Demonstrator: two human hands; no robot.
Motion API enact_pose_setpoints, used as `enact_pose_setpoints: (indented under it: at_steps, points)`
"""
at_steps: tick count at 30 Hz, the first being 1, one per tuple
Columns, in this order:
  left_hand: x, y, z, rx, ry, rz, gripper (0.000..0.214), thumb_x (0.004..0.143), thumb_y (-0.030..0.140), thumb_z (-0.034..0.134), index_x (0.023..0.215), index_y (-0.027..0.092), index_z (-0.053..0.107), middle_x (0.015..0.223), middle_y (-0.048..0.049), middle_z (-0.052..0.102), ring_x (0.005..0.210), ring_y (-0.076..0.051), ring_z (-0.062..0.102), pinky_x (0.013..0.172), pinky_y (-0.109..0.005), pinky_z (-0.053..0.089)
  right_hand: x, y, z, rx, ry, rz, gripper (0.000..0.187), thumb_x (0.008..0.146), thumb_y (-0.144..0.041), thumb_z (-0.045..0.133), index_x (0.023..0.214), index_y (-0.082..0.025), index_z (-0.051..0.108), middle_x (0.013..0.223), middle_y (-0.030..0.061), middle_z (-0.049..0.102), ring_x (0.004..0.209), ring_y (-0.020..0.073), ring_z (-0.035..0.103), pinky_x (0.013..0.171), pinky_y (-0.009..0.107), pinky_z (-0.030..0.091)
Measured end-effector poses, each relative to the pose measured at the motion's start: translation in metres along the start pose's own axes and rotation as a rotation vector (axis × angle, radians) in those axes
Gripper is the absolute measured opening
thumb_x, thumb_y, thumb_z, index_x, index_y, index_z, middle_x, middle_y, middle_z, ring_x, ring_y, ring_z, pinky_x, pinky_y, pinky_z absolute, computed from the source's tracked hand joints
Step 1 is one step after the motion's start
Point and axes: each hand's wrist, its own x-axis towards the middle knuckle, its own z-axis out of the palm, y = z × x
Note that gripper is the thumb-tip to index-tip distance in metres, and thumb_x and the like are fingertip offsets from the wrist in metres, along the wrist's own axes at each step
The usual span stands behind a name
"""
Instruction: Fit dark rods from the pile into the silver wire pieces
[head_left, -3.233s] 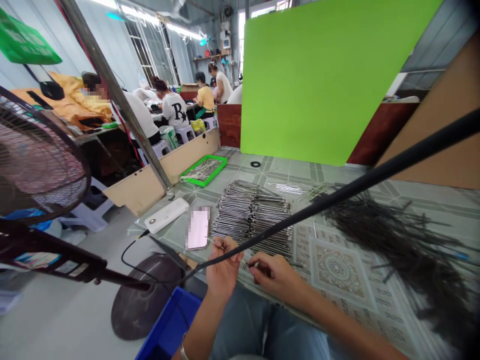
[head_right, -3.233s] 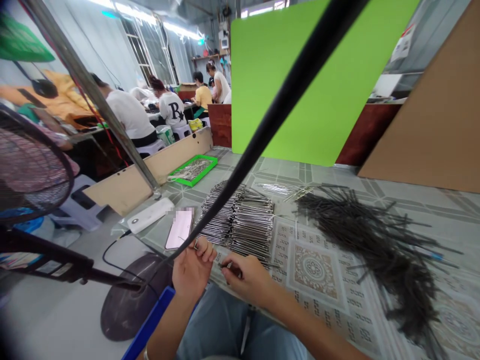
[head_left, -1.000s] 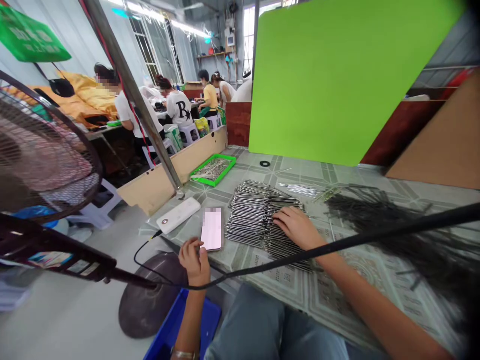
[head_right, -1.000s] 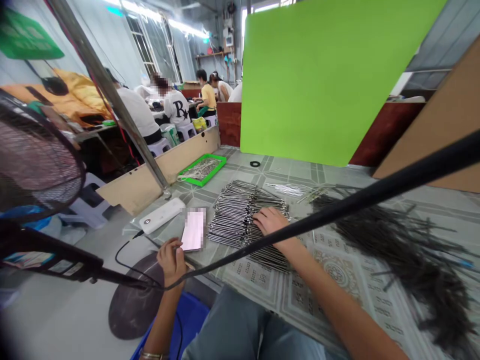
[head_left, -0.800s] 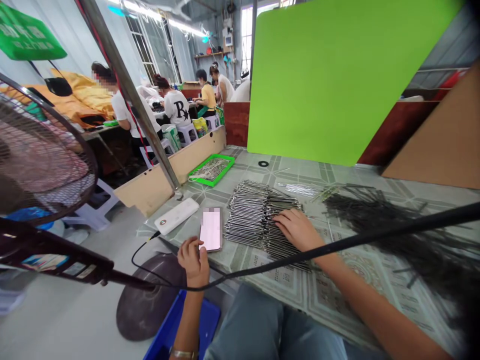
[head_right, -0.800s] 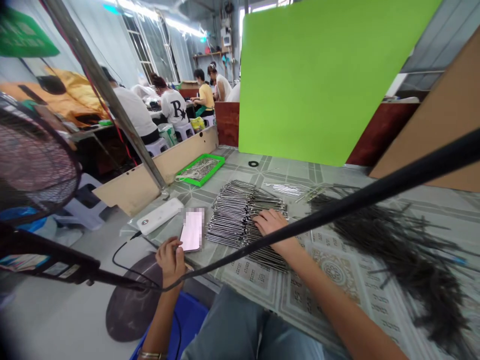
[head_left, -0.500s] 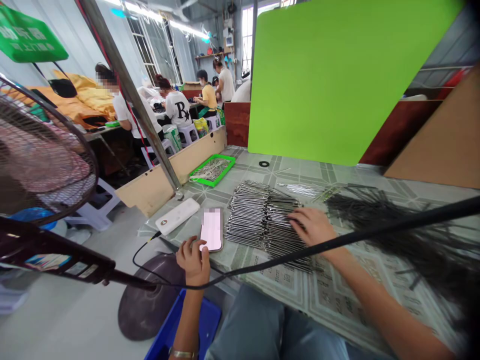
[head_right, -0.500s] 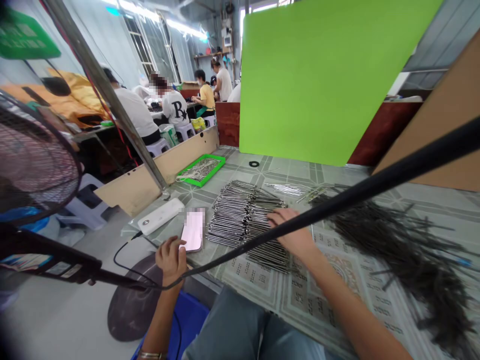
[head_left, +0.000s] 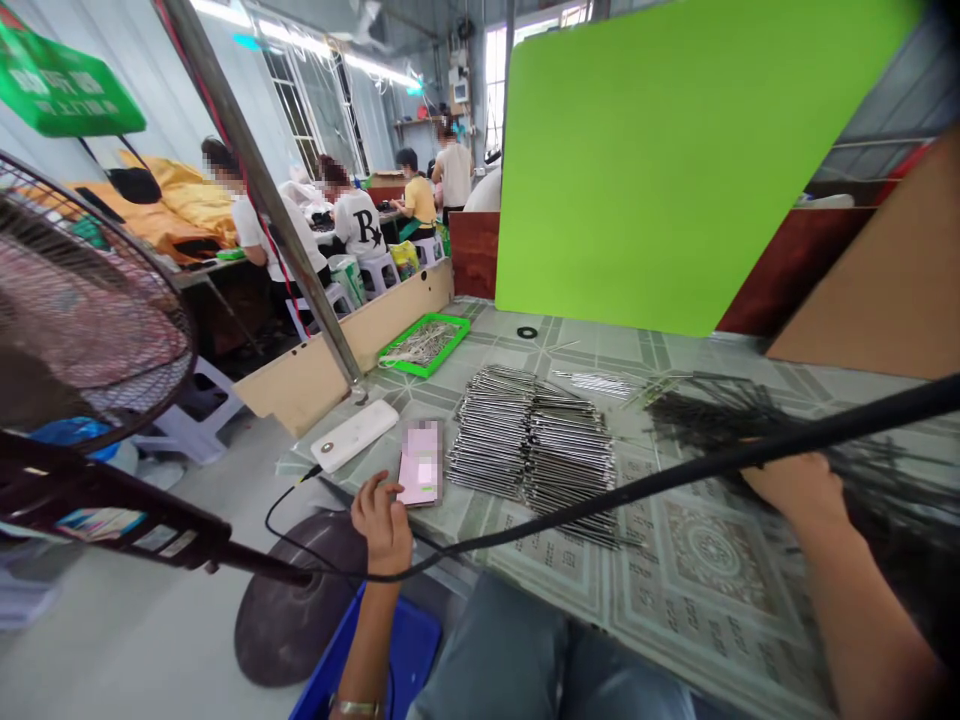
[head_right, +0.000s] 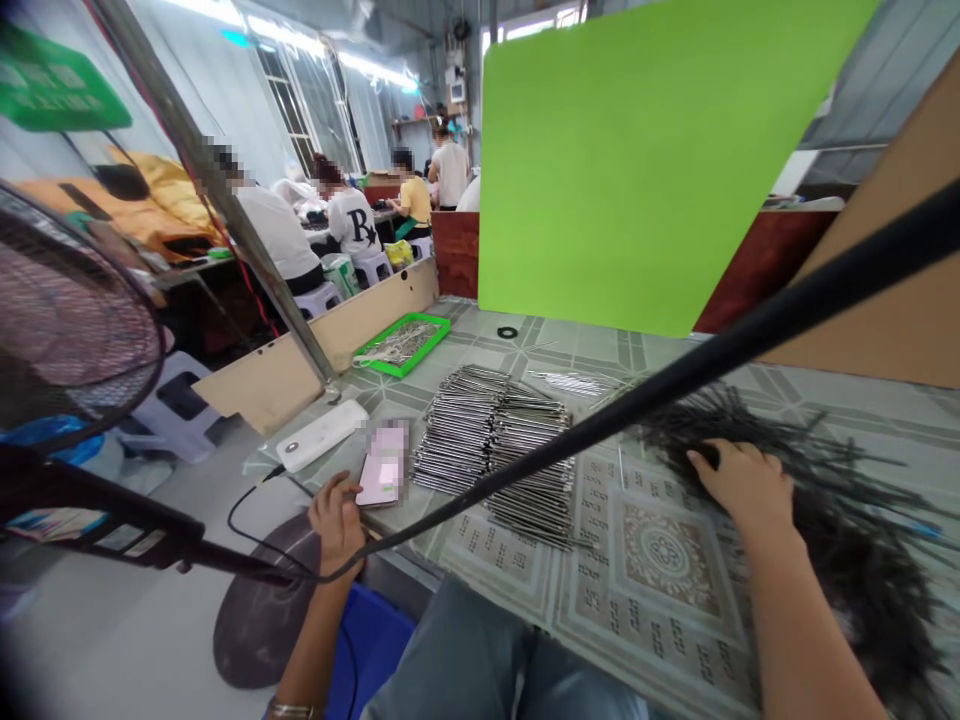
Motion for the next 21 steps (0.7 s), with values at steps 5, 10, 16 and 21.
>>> enact_pose_setpoints:
  at_steps: [5, 10, 16, 21]
  points:
    - [0.003, 0.003, -0.003, 0.024, -0.038, -0.016, 0.059, 0.094, 0.052, 0.016, 0.081, 0.017, 0.062, 0.112, -0.0132, 0.058, 0.107, -0.028, 0.049, 0.093, -0.048, 0.034, 0.006, -0.008, -0.002, -0.041, -0.015, -0.03, 0.03, 0.085, -0.033, 0.055, 0.101, -0.009, 0.065, 0.1, 0.022, 0.059, 0.094, 0.0306, 0.054, 0.075, 0.039, 0.04]
    - [0.002, 0.007, 0.0, 0.125, -0.102, -0.124, 0.07, 0.091, 0.06, 0.012, 0.116, 0.019, 0.062, 0.131, -0.0149, 0.051, 0.12, -0.038, 0.039, 0.097, -0.06, 0.024, 0.014, 0.005, 0.011, -0.002, 0.013, -0.085, 0.025, 0.081, -0.029, 0.062, 0.095, -0.009, 0.065, 0.097, 0.02, 0.06, 0.089, 0.027, 0.053, 0.072, 0.036, 0.038]
    - [0.001, 0.009, 0.0, 0.063, -0.02, 0.007, 0.063, 0.094, 0.053, 0.015, 0.118, 0.015, 0.058, 0.124, -0.0163, 0.056, 0.118, -0.034, 0.041, 0.099, -0.055, 0.027, 0.013, 0.007, 0.02, 0.031, 0.035, -0.098, 0.019, 0.081, -0.029, 0.062, 0.089, -0.012, 0.067, 0.1, 0.018, 0.06, 0.089, 0.0265, 0.052, 0.073, 0.036, 0.038]
    - [0.001, 0.029, -0.003, -0.095, 0.029, 0.117, 0.054, 0.095, 0.05, 0.018, 0.116, 0.015, 0.053, 0.117, -0.0155, 0.056, 0.117, -0.029, 0.045, 0.103, -0.05, 0.027, 0.014, 0.005, 0.018, 0.079, 0.072, 0.0, 0.019, 0.084, -0.027, 0.054, 0.094, -0.014, 0.063, 0.096, 0.0143, 0.063, 0.088, 0.0287, 0.055, 0.075, 0.04, 0.04]
